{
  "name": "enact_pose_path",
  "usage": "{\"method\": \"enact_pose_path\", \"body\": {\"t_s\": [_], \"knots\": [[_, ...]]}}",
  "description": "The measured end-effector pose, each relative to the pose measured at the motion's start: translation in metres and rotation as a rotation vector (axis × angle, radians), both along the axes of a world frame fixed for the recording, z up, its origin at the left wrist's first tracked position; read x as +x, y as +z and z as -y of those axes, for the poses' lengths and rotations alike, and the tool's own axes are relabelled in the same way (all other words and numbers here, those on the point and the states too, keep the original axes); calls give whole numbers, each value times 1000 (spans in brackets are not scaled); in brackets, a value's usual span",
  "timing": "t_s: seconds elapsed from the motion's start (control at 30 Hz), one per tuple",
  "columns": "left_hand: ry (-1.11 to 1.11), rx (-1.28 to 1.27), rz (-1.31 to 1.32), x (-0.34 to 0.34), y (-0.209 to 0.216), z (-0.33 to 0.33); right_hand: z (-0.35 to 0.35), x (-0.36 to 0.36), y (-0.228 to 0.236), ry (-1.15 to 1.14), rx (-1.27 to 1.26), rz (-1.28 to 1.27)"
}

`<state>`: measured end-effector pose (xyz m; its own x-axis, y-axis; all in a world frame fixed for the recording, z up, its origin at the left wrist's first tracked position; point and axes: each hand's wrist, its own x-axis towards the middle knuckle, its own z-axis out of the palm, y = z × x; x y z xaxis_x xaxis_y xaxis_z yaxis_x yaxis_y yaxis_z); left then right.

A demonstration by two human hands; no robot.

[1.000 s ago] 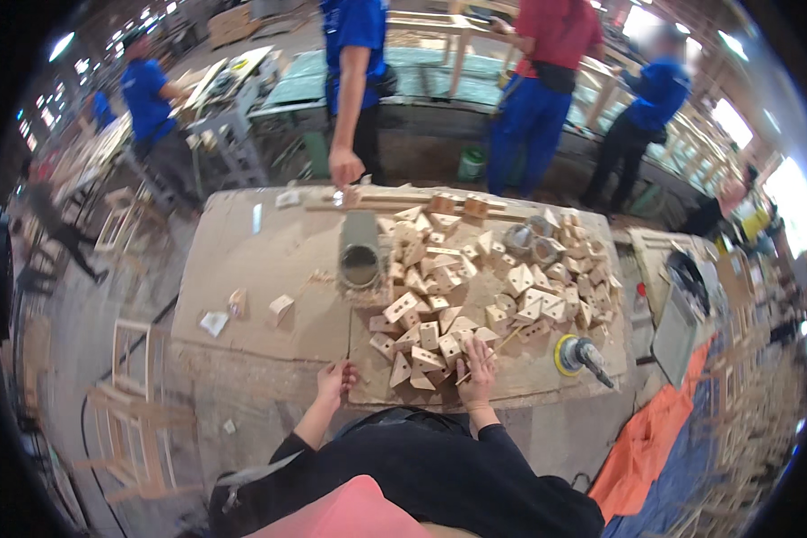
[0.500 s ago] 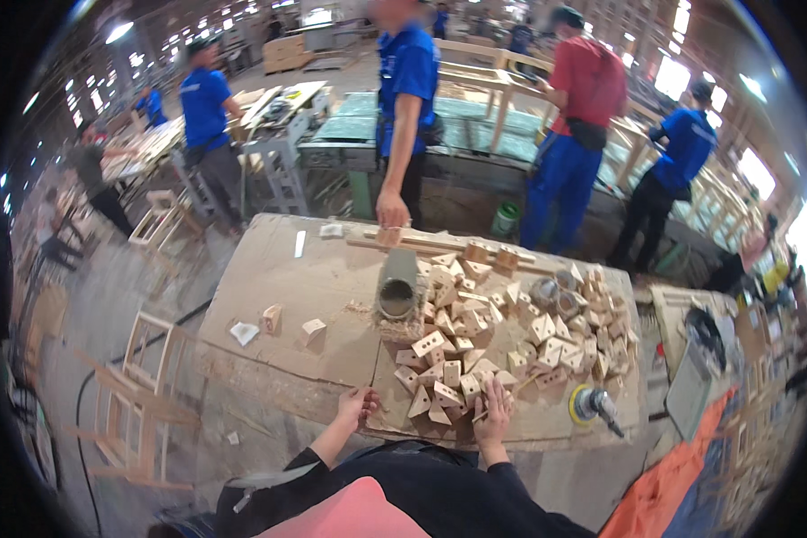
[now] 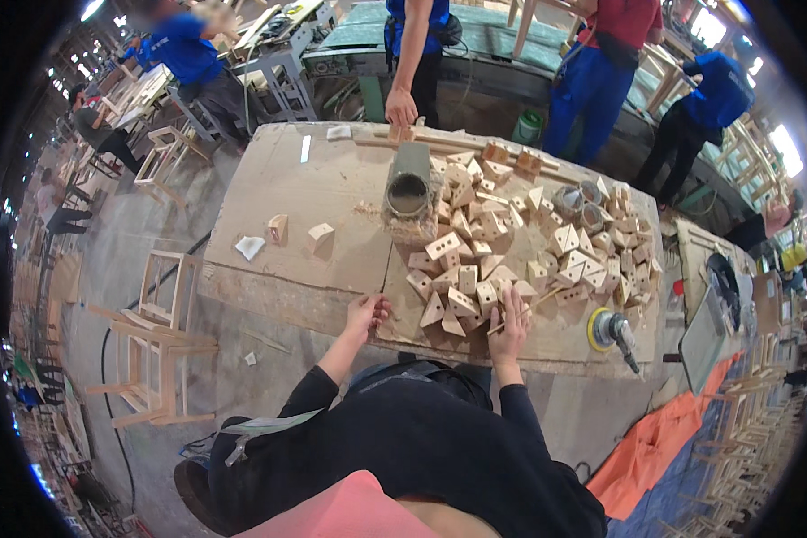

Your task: The person repeatedly picks up small wooden blocks from a pile on a workbench, dips a small brush into a container of glue, and applies glue to the holes on the blocks. The person then places the glued blocks back onto the pile. This cycle is repeated continuously throughout the clip.

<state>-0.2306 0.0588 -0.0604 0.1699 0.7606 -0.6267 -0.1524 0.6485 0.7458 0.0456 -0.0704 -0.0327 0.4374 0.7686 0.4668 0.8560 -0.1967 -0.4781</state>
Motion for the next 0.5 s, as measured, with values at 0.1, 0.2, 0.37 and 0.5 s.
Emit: {"method": "enact_pose_path", "body": {"t_s": [0.1,0.2,0.37,0.5], "knots": [[-11,24,-20,4,6,-4,3,-1,-2,-21,6,-9],[-35,21,-34,5,1,-2,5,2,-2,-33,6,-4],[-25,7,-47,3,0,1,3,5,-4,3,22,16],[-20,32,-81,11,7,-2,7,5,3,-35,28,17]]}}
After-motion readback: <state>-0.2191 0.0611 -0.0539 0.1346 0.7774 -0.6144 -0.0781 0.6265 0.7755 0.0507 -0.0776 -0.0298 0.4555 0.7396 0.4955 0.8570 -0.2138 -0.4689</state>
